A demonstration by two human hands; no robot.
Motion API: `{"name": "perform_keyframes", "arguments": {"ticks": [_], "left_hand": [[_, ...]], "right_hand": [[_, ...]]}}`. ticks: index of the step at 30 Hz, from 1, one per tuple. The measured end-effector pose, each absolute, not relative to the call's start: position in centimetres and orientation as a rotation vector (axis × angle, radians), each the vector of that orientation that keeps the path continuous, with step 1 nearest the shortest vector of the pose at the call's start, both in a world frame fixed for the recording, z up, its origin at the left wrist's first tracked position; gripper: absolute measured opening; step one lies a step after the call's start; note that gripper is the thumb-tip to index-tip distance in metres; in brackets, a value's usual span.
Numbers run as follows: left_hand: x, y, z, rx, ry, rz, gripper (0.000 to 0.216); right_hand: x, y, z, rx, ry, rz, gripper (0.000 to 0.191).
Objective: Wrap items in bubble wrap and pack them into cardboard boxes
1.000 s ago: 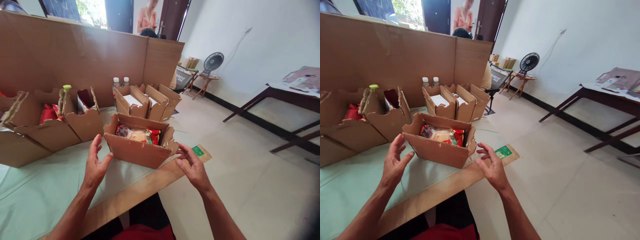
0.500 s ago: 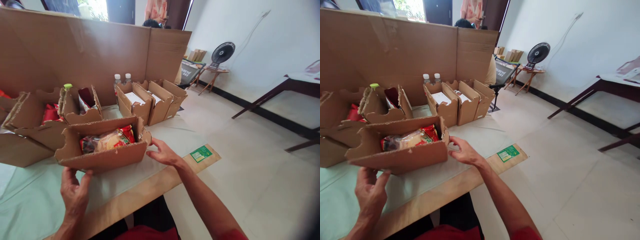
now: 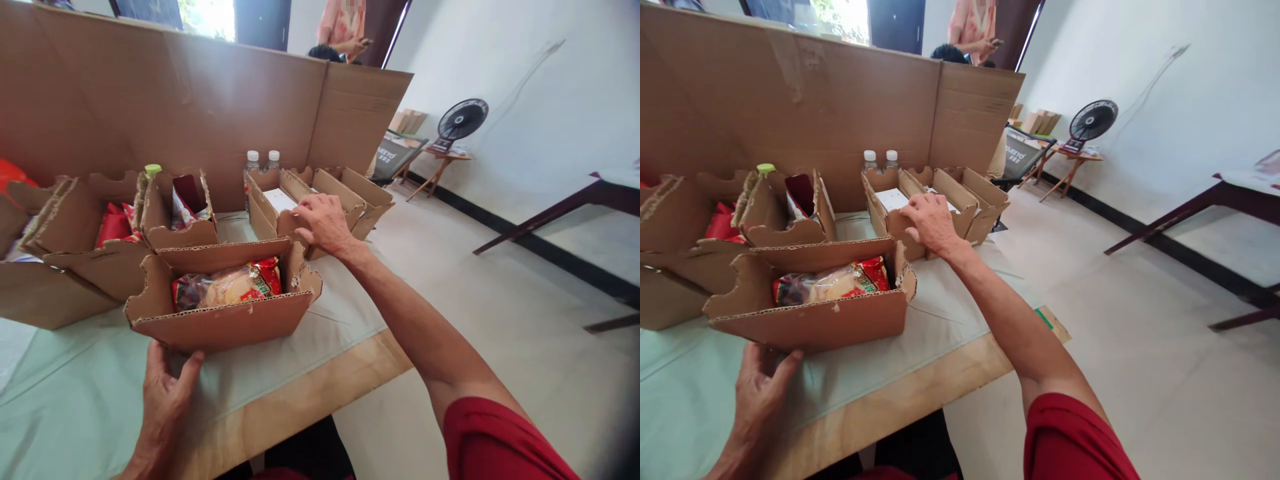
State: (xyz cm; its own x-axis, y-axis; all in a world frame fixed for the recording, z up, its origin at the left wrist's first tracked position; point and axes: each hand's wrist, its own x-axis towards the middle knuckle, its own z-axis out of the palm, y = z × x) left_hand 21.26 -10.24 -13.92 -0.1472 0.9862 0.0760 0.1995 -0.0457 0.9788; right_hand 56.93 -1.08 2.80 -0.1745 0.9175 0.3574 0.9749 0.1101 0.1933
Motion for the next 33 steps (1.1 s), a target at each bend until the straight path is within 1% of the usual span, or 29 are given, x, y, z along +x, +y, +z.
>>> {"name": "perform_keyframes", "arguments": {"ticks": [2, 3, 4, 7, 8, 9, 12, 19, 20, 23, 24, 26, 27, 28, 30, 32, 33], "left_hand": [[21.3, -10.3, -13.7, 1.339, 1.464, 1.243, 0.059], [21.3, -10.3, -13.6, 1.345, 1.473, 1.232, 0.059], [21.4, -10.3, -13.4, 1.353, 1.482, 1.224, 0.059], [21.6, -10.3, -13.1, 1.38, 1.49, 1.216, 0.057], [21.6, -10.3, -13.1, 1.387, 1.488, 1.22, 0.056], [21.6, -10.2, -13.1, 1.391, 1.484, 1.219, 0.056], [21.5, -10.2, -13.3, 1.4, 1.48, 1.21, 0.057], [21.3, -10.2, -13.7, 1.426, 1.509, 1.189, 0.057], [21.3, -10.2, -13.8, 1.423, 1.503, 1.193, 0.057], [21.2, -10.1, -13.8, 1.411, 1.483, 1.214, 0.055], [21.2, -10.0, -13.8, 1.401, 1.47, 1.227, 0.053], [21.2, -9.9, -13.8, 1.375, 1.447, 1.258, 0.051], [21.2, -10.0, -13.8, 1.363, 1.436, 1.27, 0.051], [21.2, -10.0, -13.8, 1.354, 1.425, 1.277, 0.05], [21.2, -10.4, -13.6, 1.353, 1.415, 1.259, 0.048], [21.4, -10.9, -13.4, 1.36, 1.41, 1.223, 0.048], [21.5, -11.1, -13.2, 1.361, 1.403, 1.21, 0.048]], "right_hand": [[57.2, -0.7, 3.0, -1.904, -2.192, -0.58, 0.061], [57.5, -0.5, 3.2, -1.927, -2.208, -0.55, 0.066], [57.7, -0.2, 3.3, -1.968, -2.243, -0.511, 0.063], [58.2, 0.7, 3.6, -2.07, -2.351, -0.46, 0.031], [58.2, 0.9, 3.6, -2.079, -2.363, -0.477, 0.023], [58.2, 1.0, 3.6, -2.078, -2.363, -0.503, 0.02], [57.9, 0.7, 3.5, -2.074, -2.348, -0.538, 0.019], [56.7, 0.7, 3.8, -2.138, -2.297, -0.495, 0.021], [56.7, 0.5, 3.9, -2.11, -2.289, -0.5, 0.023], [57.1, -1.7, 3.4, -1.902, -2.185, -0.522, 0.038], [57.4, -3.0, 2.9, -1.824, -2.109, -0.512, 0.04], [57.7, -6.5, 1.4, -1.709, -1.987, -0.385, 0.035], [57.7, -8.5, 0.3, -1.667, -1.988, -0.251, 0.031], [57.5, -10.5, -0.9, -1.618, -2.053, -0.039, 0.033], [56.4, -13.9, -3.5, -1.541, -2.064, 0.37, 0.048], [54.5, -16.1, -5.7, -1.505, -1.941, 0.582, 0.057], [53.5, -16.6, -6.6, -1.509, -1.863, 0.613, 0.055]]}}
